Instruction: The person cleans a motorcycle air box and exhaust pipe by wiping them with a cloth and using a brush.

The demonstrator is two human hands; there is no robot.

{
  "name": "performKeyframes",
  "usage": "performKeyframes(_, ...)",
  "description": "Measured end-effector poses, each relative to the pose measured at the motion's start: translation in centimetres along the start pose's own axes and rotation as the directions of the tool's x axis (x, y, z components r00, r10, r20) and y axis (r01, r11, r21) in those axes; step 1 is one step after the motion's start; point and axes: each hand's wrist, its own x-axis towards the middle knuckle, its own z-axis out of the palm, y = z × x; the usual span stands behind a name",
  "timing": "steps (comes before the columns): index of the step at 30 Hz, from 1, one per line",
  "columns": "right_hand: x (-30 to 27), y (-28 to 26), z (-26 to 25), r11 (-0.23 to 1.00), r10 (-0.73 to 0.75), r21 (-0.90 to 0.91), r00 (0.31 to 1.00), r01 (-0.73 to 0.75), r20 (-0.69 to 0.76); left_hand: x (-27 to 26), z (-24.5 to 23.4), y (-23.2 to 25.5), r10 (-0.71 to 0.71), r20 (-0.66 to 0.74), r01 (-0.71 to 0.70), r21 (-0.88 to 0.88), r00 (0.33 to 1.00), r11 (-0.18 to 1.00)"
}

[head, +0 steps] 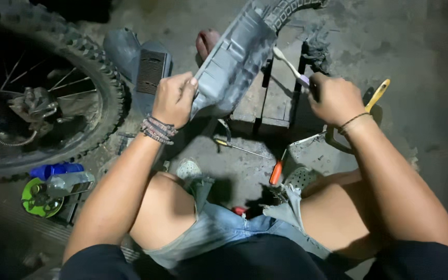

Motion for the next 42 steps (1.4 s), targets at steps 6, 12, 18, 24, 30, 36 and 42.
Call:
performKeyframes(6,0.5,1.2,0.7,0.995,-0.015,0.1,0.994,0.026,-0.11,0.2,0.2,-0.3,-0.002,0.005,0.002,-0.04,1.0,0.999)
performKeyframes(12,-0.3,-2.6,-2.0,0.794,-0.269,0.438,0.889,0.422,-0.371,0.4,0.1,-0.2,-0.008,0.023,0.01,-0.085,1.0,0.996)
performKeyframes(18,0.8,-6.8,-0.8,0.781,-0.49,0.195,0.775,0.594,-0.4,0.2,0.3,-0.5,0.003,0.006,-0.003,-0.022,1.0,1.0)
performKeyframes(24,2.5,-6.7,1.3,0.798,-0.482,0.114,0.74,0.592,-0.468,0.2,0.3,-0.1,0.004,-0.009,-0.005,-0.015,1.0,1.0)
performKeyframes(30,4.8,-5.5,2.5,0.906,-0.376,-0.027,0.772,0.423,-0.512,0.0,0.3,-0.6,-0.006,-0.019,0.005,-0.023,1.0,1.0)
performKeyframes(36,2.7,-8.7,1.6,0.795,-0.538,0.054,0.742,0.605,-0.399,-0.1,0.5,-1.3,0.031,-0.026,-0.032,-0.044,0.999,0.999)
performKeyframes(42,2.4,-9.4,0.9,0.811,-0.482,0.124,0.772,0.572,-0.415,-0.3,0.4,-2.2,0.056,-0.033,-0.059,-0.108,0.998,0.992)
